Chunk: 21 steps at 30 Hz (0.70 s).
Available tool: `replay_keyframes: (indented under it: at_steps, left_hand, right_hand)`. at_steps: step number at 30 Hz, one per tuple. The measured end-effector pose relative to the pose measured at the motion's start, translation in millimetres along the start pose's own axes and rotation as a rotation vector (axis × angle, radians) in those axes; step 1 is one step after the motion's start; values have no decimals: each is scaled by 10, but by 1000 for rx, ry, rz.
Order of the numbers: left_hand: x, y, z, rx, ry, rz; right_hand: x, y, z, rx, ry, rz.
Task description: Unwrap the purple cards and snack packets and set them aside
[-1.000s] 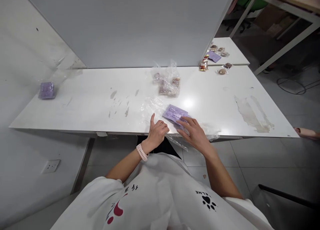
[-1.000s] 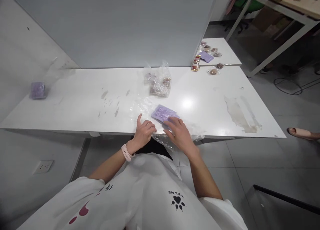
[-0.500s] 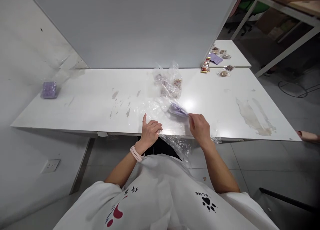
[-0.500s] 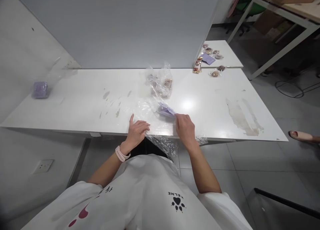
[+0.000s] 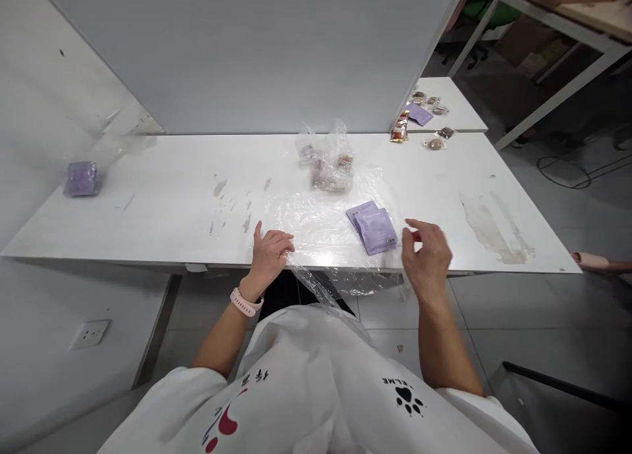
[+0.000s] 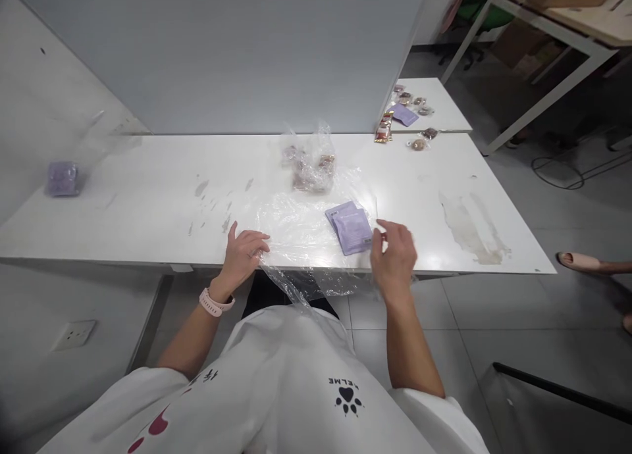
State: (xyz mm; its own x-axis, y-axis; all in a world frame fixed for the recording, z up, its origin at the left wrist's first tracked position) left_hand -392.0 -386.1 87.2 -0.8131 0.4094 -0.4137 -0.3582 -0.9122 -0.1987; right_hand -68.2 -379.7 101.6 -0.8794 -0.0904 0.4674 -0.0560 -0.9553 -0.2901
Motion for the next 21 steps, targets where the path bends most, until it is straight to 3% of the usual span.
replay_keyframes:
  at_steps: [3,6,10,14,17,21]
  left_hand:
    - [32,15,-57,44,-4,13]
    - [96,54,-63,56,-17,28]
    - [206,115,-21,55,-28,57]
    - [239,119,31,46,-34,61]
    - [247,110,57,25,-29,67]
    - [277,132,84,-6,-32,70]
  right_hand:
    - [365,26,-397,216,3,148]
    - [371,-67,-762,323,232,41]
    - [329,-253,-926,405,380,-81]
    - [375,-354,-917,578,438,-90]
    - [268,-410,-785,644,377,-51]
    - [-219,-597,-327,537,-227,-27]
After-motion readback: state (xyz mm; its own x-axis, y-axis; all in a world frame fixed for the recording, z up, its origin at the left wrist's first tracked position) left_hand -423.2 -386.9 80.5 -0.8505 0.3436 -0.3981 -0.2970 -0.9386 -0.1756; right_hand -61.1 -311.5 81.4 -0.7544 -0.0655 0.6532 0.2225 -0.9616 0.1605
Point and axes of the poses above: each hand's wrist, its own y-axis away from the middle knuckle, its own z-axis out of the back of the hand, x = y × z, the point moved 9 cm from there along -y, towards the middle knuckle, and after that the axes turned 10 degrees about x, right-handed, at the moved point
